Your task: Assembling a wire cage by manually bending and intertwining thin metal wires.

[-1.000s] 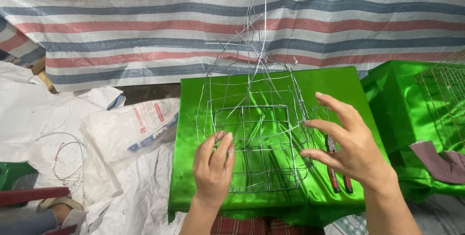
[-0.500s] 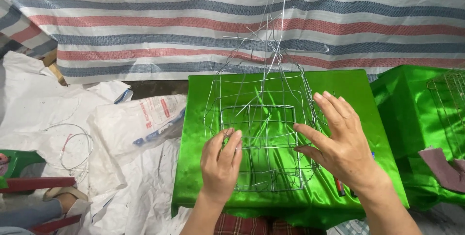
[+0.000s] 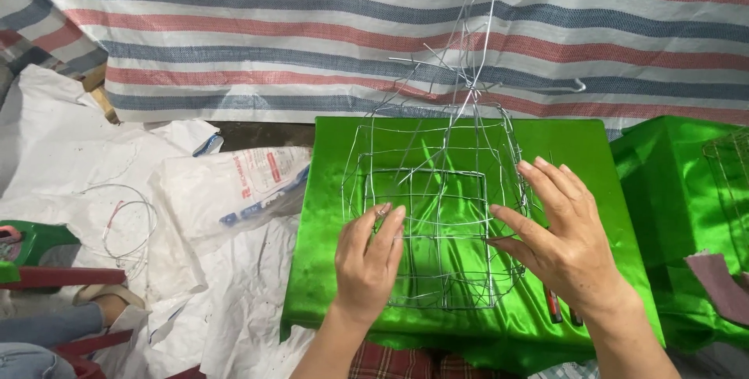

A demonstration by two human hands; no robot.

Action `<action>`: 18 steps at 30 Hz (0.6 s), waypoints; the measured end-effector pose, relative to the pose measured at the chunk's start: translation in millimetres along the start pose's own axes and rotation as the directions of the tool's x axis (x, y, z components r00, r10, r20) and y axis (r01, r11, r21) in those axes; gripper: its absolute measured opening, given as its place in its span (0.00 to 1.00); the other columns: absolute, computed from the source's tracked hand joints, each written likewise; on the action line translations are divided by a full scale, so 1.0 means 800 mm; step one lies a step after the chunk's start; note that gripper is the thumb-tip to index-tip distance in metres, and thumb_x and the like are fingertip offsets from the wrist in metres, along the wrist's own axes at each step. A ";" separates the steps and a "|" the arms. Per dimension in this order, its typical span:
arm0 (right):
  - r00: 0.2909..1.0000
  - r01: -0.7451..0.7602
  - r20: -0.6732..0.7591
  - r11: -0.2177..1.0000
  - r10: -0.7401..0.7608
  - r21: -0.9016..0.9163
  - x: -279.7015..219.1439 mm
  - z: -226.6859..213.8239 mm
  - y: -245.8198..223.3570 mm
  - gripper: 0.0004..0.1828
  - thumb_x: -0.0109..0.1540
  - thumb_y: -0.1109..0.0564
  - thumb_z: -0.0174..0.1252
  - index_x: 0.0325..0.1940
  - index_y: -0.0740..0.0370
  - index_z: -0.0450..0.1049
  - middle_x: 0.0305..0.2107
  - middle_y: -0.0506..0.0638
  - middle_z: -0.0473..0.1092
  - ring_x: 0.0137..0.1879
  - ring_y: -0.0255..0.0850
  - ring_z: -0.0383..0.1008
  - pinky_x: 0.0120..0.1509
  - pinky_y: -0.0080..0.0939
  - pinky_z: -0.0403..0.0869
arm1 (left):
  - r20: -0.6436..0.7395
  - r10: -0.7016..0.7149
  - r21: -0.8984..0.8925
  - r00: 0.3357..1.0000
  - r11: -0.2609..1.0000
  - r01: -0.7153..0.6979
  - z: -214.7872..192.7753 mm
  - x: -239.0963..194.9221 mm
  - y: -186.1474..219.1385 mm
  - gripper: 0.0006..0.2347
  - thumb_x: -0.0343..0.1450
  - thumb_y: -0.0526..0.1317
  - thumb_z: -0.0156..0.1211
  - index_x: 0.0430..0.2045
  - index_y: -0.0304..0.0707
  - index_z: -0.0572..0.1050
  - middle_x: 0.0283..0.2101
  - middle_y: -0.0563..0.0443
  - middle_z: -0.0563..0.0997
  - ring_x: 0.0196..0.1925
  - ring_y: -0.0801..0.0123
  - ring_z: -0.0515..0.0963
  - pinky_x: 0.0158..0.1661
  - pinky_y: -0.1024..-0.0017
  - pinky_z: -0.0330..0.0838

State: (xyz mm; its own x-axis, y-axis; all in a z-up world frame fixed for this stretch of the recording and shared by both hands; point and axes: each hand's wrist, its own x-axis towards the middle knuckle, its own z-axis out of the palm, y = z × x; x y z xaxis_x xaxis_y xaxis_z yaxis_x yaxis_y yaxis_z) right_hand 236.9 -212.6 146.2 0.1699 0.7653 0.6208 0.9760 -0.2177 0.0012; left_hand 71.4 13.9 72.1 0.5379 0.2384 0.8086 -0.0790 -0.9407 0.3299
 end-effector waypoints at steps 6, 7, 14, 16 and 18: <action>1.000 0.009 -0.002 1.000 -0.009 -0.006 -0.005 -0.003 0.006 0.37 0.55 0.44 0.72 0.66 0.43 0.68 0.71 0.63 0.57 0.76 0.65 0.60 0.78 0.73 0.65 | 0.032 -0.015 -0.030 0.999 0.999 0.016 -0.011 0.000 0.015 0.23 0.69 0.27 0.69 0.58 0.37 0.70 0.48 0.39 0.76 0.46 0.59 0.81 0.50 0.67 0.83; 1.000 0.010 -0.001 1.000 -0.010 -0.005 -0.005 -0.003 0.008 0.37 0.55 0.44 0.72 0.66 0.43 0.68 0.71 0.63 0.57 0.76 0.65 0.60 0.78 0.73 0.65 | 0.031 -0.017 -0.029 0.999 0.999 0.018 -0.014 0.001 0.021 0.23 0.69 0.27 0.69 0.58 0.37 0.70 0.48 0.39 0.76 0.46 0.59 0.81 0.50 0.67 0.83; 1.000 -0.009 -0.008 1.000 0.009 -0.030 -0.006 -0.007 0.018 0.31 0.58 0.45 0.70 0.64 0.45 0.70 0.71 0.65 0.58 0.75 0.65 0.63 0.76 0.73 0.67 | 0.092 0.011 -0.049 0.996 0.999 -0.007 -0.035 0.008 0.055 0.19 0.70 0.30 0.70 0.55 0.33 0.71 0.42 0.40 0.78 0.38 0.63 0.82 0.40 0.73 0.86; 1.000 -0.004 -0.008 0.999 0.004 -0.032 -0.003 -0.007 0.018 0.32 0.58 0.45 0.70 0.65 0.45 0.70 0.71 0.65 0.58 0.75 0.65 0.63 0.77 0.73 0.66 | 0.104 0.014 -0.052 0.994 0.999 -0.008 -0.043 0.011 0.062 0.20 0.69 0.30 0.70 0.54 0.31 0.71 0.42 0.40 0.78 0.37 0.63 0.82 0.39 0.74 0.86; 1.000 0.008 -0.014 1.000 -0.008 -0.005 -0.002 -0.007 0.018 0.35 0.58 0.46 0.70 0.68 0.43 0.67 0.71 0.65 0.58 0.76 0.64 0.62 0.79 0.73 0.65 | 0.085 -0.006 -0.071 0.996 0.997 0.013 -0.050 0.013 0.070 0.18 0.69 0.29 0.70 0.51 0.30 0.72 0.40 0.43 0.76 0.35 0.67 0.80 0.34 0.80 0.84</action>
State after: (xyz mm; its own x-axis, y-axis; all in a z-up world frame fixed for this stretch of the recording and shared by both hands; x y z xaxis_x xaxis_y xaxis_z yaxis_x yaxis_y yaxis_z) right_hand 249.7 -220.3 149.9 0.1604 0.7585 0.6316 0.9767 -0.2145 0.0095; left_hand 39.0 -26.4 118.5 0.6074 0.2233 0.7624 -0.1319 -0.9180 0.3740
